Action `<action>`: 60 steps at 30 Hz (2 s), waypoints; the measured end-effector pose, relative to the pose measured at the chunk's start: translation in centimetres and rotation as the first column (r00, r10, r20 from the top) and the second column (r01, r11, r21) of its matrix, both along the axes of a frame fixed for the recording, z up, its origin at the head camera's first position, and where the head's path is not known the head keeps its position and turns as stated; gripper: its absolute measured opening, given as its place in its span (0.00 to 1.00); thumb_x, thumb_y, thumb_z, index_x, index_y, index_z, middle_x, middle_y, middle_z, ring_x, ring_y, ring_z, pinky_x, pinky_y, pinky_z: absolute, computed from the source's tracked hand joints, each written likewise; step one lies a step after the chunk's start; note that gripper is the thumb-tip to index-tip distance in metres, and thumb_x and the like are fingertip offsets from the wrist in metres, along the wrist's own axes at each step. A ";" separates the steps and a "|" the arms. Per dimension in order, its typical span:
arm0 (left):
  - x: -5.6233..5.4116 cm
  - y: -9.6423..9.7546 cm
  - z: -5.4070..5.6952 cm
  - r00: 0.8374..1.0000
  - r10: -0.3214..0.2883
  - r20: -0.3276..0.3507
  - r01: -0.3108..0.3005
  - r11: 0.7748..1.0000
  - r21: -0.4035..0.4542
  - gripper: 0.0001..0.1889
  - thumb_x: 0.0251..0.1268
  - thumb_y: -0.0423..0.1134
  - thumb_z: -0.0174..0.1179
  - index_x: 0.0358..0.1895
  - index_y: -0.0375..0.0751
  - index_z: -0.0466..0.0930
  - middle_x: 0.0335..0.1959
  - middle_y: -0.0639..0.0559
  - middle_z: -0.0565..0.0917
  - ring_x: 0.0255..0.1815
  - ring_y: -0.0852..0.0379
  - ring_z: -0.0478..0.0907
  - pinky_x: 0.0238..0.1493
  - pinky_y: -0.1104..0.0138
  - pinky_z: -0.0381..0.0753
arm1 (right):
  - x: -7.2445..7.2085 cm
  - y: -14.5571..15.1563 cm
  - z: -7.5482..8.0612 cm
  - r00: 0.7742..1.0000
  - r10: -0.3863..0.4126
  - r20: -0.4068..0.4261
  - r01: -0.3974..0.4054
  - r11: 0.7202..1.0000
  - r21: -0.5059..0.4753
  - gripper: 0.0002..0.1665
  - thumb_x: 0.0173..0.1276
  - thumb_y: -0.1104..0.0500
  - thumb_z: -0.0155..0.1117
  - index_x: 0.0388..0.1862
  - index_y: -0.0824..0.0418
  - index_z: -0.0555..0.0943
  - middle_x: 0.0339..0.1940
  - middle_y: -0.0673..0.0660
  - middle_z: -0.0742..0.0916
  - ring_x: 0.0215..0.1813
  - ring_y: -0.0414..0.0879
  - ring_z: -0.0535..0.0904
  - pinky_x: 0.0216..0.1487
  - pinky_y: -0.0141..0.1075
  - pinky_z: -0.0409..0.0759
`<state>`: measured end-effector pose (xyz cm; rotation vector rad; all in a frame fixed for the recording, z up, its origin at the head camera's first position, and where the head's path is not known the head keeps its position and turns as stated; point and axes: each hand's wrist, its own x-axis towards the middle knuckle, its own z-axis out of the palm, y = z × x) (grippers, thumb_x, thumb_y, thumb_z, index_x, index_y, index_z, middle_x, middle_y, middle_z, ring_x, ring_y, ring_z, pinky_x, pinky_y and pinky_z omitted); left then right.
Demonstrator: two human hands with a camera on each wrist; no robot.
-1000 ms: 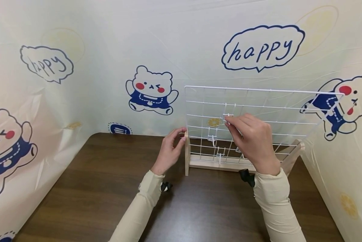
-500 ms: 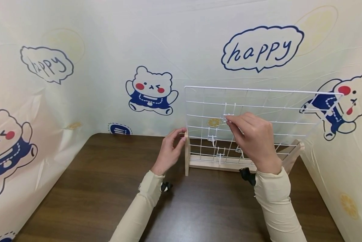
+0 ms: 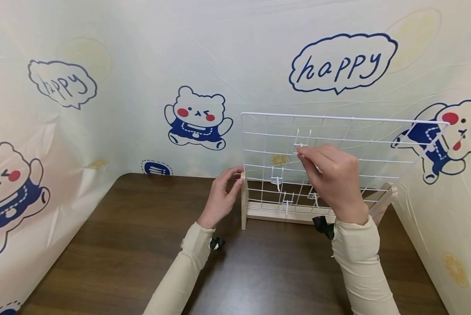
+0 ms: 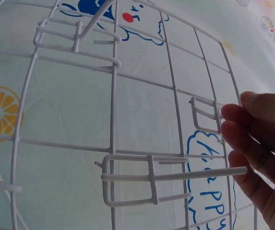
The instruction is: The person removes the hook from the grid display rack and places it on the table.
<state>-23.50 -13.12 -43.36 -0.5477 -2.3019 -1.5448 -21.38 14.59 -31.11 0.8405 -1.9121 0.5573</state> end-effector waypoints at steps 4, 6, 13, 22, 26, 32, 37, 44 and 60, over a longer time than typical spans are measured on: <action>0.0 0.0 0.1 1.000 -0.004 -0.002 0.004 1.000 0.002 0.17 0.80 0.36 0.57 0.65 0.35 0.78 0.61 0.38 0.84 0.61 0.44 0.84 0.64 0.51 0.86 | 0.2 -0.1 0.3 0.999 0.031 -0.018 -0.032 0.998 -0.061 0.07 0.64 0.70 0.72 0.40 0.64 0.92 0.28 0.62 0.92 0.27 0.56 0.87 0.26 0.48 0.82; 0.0 0.0 0.1 1.000 -0.006 -0.003 0.006 1.000 0.003 0.17 0.80 0.35 0.57 0.65 0.35 0.78 0.61 0.37 0.84 0.61 0.44 0.84 0.64 0.51 0.85 | 0.3 0.0 0.4 0.999 0.037 -0.027 -0.039 0.997 -0.067 0.07 0.65 0.70 0.72 0.40 0.64 0.92 0.28 0.62 0.92 0.28 0.56 0.87 0.27 0.49 0.82; 0.1 -0.1 0.3 1.000 0.000 0.012 0.000 1.000 -0.004 0.18 0.80 0.35 0.57 0.66 0.34 0.77 0.61 0.41 0.84 0.62 0.45 0.83 0.64 0.52 0.85 | 0.9 0.1 1.0 0.999 0.036 -0.018 -0.037 0.997 -0.073 0.05 0.67 0.69 0.71 0.40 0.66 0.91 0.29 0.63 0.92 0.28 0.58 0.87 0.29 0.49 0.83; 0.2 -0.1 0.2 1.000 0.010 0.028 -0.010 1.000 -0.001 0.18 0.80 0.35 0.57 0.66 0.33 0.77 0.61 0.42 0.84 0.62 0.44 0.83 0.64 0.51 0.86 | 2.0 0.3 1.0 0.994 0.048 -0.094 -0.053 0.997 -0.047 0.15 0.79 0.57 0.63 0.39 0.65 0.91 0.29 0.62 0.92 0.27 0.56 0.86 0.25 0.49 0.82; 0.1 0.0 0.1 1.000 0.004 0.023 -0.005 1.000 0.003 0.18 0.80 0.35 0.57 0.66 0.32 0.77 0.61 0.40 0.84 0.62 0.43 0.83 0.63 0.50 0.86 | 2.3 0.4 0.8 0.993 0.048 -0.107 -0.052 0.998 -0.032 0.20 0.82 0.53 0.59 0.39 0.66 0.91 0.29 0.63 0.92 0.27 0.56 0.87 0.25 0.49 0.83; 0.2 0.1 0.0 1.000 0.003 0.019 -0.003 1.000 0.007 0.18 0.79 0.35 0.58 0.66 0.33 0.78 0.61 0.40 0.84 0.62 0.43 0.83 0.64 0.50 0.85 | 2.8 0.6 0.3 0.992 0.055 -0.111 -0.057 0.998 -0.017 0.19 0.81 0.55 0.60 0.38 0.65 0.91 0.27 0.61 0.91 0.25 0.54 0.85 0.23 0.47 0.82; 0.2 0.1 -0.1 1.000 0.005 0.012 -0.005 1.000 -0.002 0.17 0.80 0.35 0.57 0.65 0.34 0.78 0.60 0.40 0.84 0.61 0.44 0.84 0.64 0.51 0.86 | 3.2 0.8 -0.3 0.994 0.054 -0.095 -0.052 0.998 0.020 0.19 0.82 0.54 0.59 0.39 0.65 0.91 0.30 0.62 0.93 0.28 0.55 0.87 0.27 0.48 0.85; 0.0 0.1 0.1 1.000 -0.004 0.007 0.004 1.000 0.002 0.18 0.80 0.35 0.57 0.66 0.32 0.77 0.61 0.36 0.84 0.63 0.43 0.83 0.64 0.51 0.85 | 3.2 0.9 -0.9 0.995 0.055 -0.086 -0.052 0.998 0.035 0.19 0.82 0.55 0.58 0.39 0.65 0.91 0.30 0.62 0.92 0.29 0.56 0.88 0.28 0.49 0.87; -0.1 0.1 0.2 1.000 -0.006 -0.007 0.006 1.000 0.008 0.18 0.79 0.35 0.57 0.66 0.32 0.77 0.60 0.38 0.84 0.61 0.43 0.84 0.64 0.51 0.86 | 3.5 0.8 -2.6 0.993 0.064 -0.100 -0.059 0.997 0.053 0.17 0.81 0.59 0.58 0.36 0.63 0.90 0.27 0.58 0.92 0.26 0.52 0.87 0.27 0.47 0.86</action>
